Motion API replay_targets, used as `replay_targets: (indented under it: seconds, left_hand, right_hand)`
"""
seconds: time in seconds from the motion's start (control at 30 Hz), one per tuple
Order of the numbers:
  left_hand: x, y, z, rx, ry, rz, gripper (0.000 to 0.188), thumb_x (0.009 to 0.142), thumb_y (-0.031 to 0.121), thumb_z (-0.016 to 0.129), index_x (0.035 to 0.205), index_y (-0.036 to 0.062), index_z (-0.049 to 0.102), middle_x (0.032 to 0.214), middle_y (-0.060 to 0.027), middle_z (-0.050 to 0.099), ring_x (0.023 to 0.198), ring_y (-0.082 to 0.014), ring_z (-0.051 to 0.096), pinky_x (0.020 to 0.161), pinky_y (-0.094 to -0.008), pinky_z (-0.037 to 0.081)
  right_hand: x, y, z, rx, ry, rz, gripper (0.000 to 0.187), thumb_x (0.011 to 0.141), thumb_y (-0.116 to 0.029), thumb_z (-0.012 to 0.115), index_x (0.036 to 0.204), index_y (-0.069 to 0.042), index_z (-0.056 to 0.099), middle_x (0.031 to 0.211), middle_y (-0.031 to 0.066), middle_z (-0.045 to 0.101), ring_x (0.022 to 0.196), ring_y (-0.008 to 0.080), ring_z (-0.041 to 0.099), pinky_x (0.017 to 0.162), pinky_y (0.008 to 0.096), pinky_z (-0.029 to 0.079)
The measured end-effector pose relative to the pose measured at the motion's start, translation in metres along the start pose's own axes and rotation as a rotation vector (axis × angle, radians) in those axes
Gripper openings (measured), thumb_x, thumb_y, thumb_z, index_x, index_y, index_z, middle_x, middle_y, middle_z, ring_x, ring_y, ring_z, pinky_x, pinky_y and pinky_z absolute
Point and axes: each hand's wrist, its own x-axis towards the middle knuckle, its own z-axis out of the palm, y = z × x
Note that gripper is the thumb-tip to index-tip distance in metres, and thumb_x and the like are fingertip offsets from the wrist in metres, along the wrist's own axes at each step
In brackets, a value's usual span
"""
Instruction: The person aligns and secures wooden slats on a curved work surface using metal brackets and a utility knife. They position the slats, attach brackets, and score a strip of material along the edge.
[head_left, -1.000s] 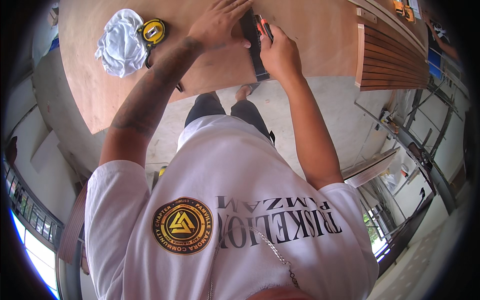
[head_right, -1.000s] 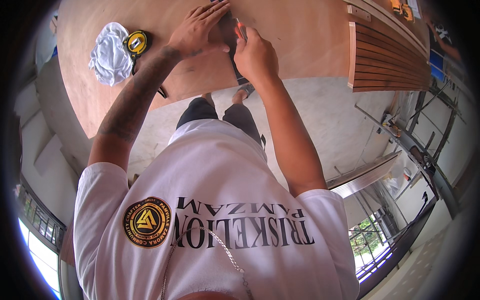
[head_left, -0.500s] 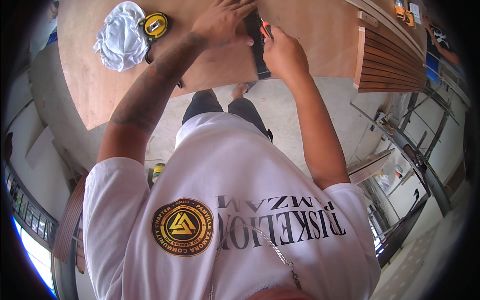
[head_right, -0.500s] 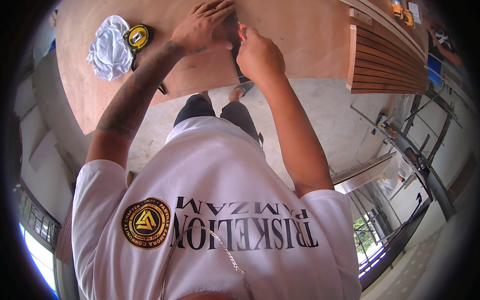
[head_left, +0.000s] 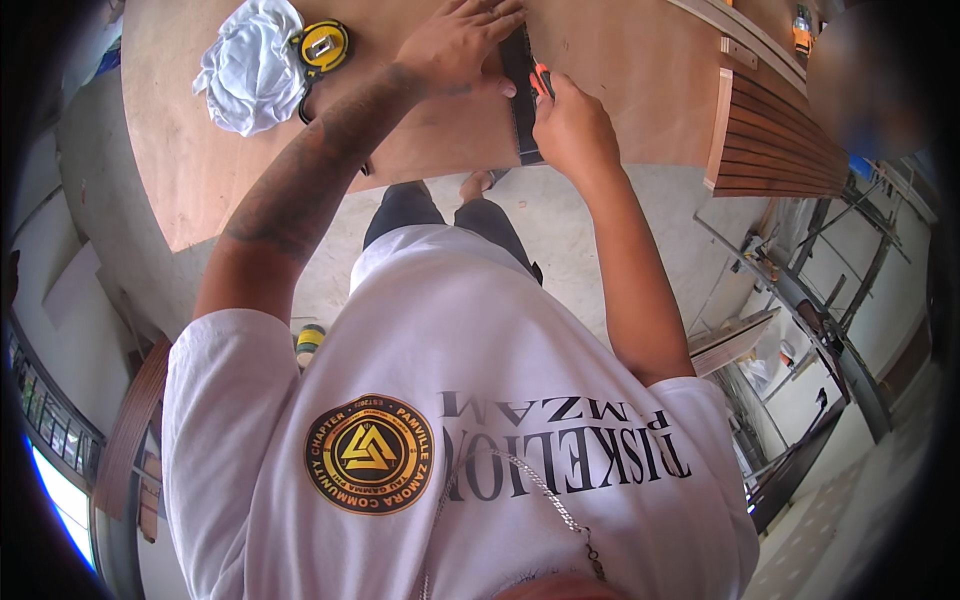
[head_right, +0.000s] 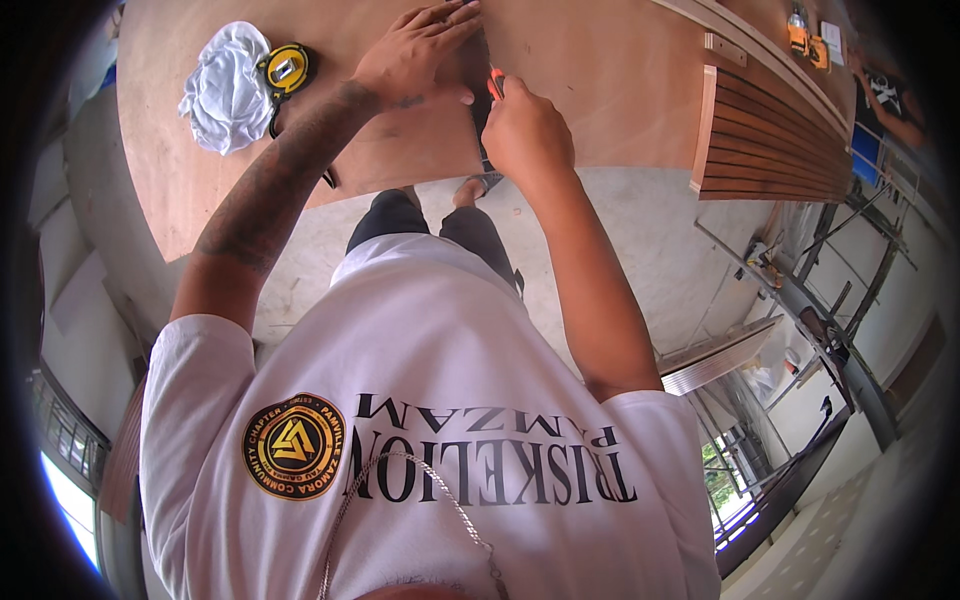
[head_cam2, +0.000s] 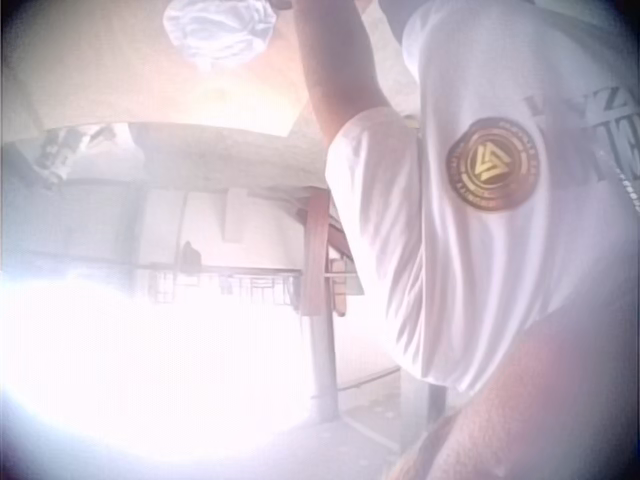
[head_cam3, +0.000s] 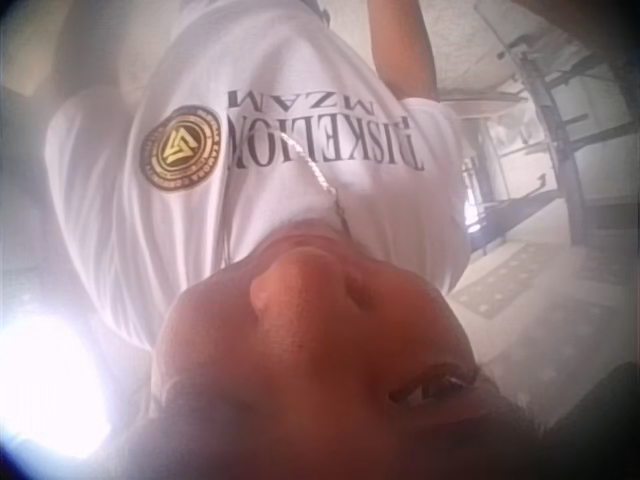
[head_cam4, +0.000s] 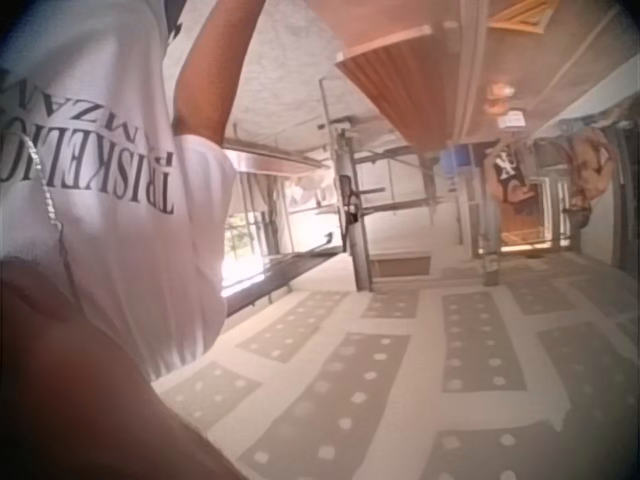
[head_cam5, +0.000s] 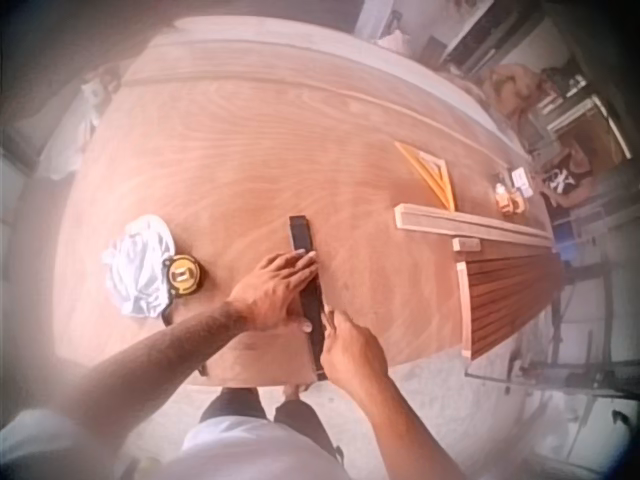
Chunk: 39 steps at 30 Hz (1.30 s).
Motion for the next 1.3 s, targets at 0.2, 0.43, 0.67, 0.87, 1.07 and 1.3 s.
replay_targets:
  seconds: [0.2, 0.43, 0.67, 0.87, 1.07, 1.3]
  left_hand:
    - [-0.001, 0.003, -0.005, -0.009, -0.021, -0.007, 0.104, 0.077, 0.054, 0.085, 0.157, -0.0009, 0.048, 0.169, -0.0195, 0.040, 0.158, -0.0373, 0.033, 0.129, -0.0505, 0.027]
    - [-0.002, 0.004, -0.006, -0.004, -0.012, -0.007, 0.103, 0.077, 0.053, 0.085, 0.156, -0.0008, 0.048, 0.169, -0.0190, 0.040, 0.158, -0.0369, 0.033, 0.128, -0.0498, 0.028]
    - [-0.001, 0.004, -0.007, -0.003, -0.013, -0.013, 0.103, 0.076, 0.052, 0.086, 0.156, -0.0002, 0.048, 0.169, -0.0185, 0.041, 0.158, -0.0369, 0.033, 0.128, -0.0496, 0.029]
    - [-0.001, 0.004, -0.006, -0.008, -0.020, -0.024, 0.103, 0.075, 0.051, 0.087, 0.156, 0.0011, 0.049, 0.168, -0.0182, 0.041, 0.158, -0.0372, 0.034, 0.128, -0.0498, 0.029]
    - [-0.001, 0.003, -0.003, -0.001, -0.012, -0.017, 0.105, 0.074, 0.051, 0.088, 0.157, 0.0012, 0.047, 0.168, -0.0183, 0.041, 0.157, -0.0383, 0.034, 0.128, -0.0503, 0.029]
    - [0.000, 0.002, 0.000, 0.020, -0.005, -0.001, 0.106, 0.074, 0.052, 0.088, 0.157, 0.0013, 0.047, 0.168, -0.0187, 0.042, 0.157, -0.0388, 0.034, 0.127, -0.0503, 0.029]
  right_hand:
    - [-0.012, 0.008, 0.003, -0.001, -0.017, 0.008, 0.029, 0.106, -0.020, 0.056, 0.126, -0.001, 0.063, 0.106, 0.0280, 0.076, 0.102, 0.0469, 0.073, 0.089, 0.0558, 0.057]
    - [-0.025, 0.015, 0.010, -0.038, -0.035, 0.015, 0.029, 0.106, -0.021, 0.056, 0.128, -0.001, 0.060, 0.100, 0.0269, 0.076, 0.100, 0.0460, 0.074, 0.087, 0.0565, 0.057]
    - [-0.033, 0.021, 0.016, -0.064, -0.045, 0.004, 0.029, 0.106, -0.020, 0.056, 0.128, -0.001, 0.059, 0.098, 0.0257, 0.076, 0.094, 0.0456, 0.075, 0.082, 0.0560, 0.058]
    - [-0.049, 0.027, 0.022, -0.058, -0.058, 0.020, 0.030, 0.106, -0.018, 0.056, 0.130, -0.001, 0.058, 0.097, 0.0248, 0.076, 0.093, 0.0454, 0.075, 0.081, 0.0561, 0.058]
    - [-0.063, 0.039, 0.032, -0.029, 0.002, -0.020, 0.032, 0.105, -0.017, 0.057, 0.133, -0.001, 0.057, 0.096, 0.0247, 0.076, 0.091, 0.0448, 0.075, 0.079, 0.0554, 0.059]
    - [-0.076, 0.050, 0.042, -0.062, -0.055, -0.008, 0.038, 0.106, -0.018, 0.056, 0.140, -0.001, 0.054, 0.093, 0.0237, 0.076, 0.089, 0.0445, 0.075, 0.076, 0.0551, 0.058]
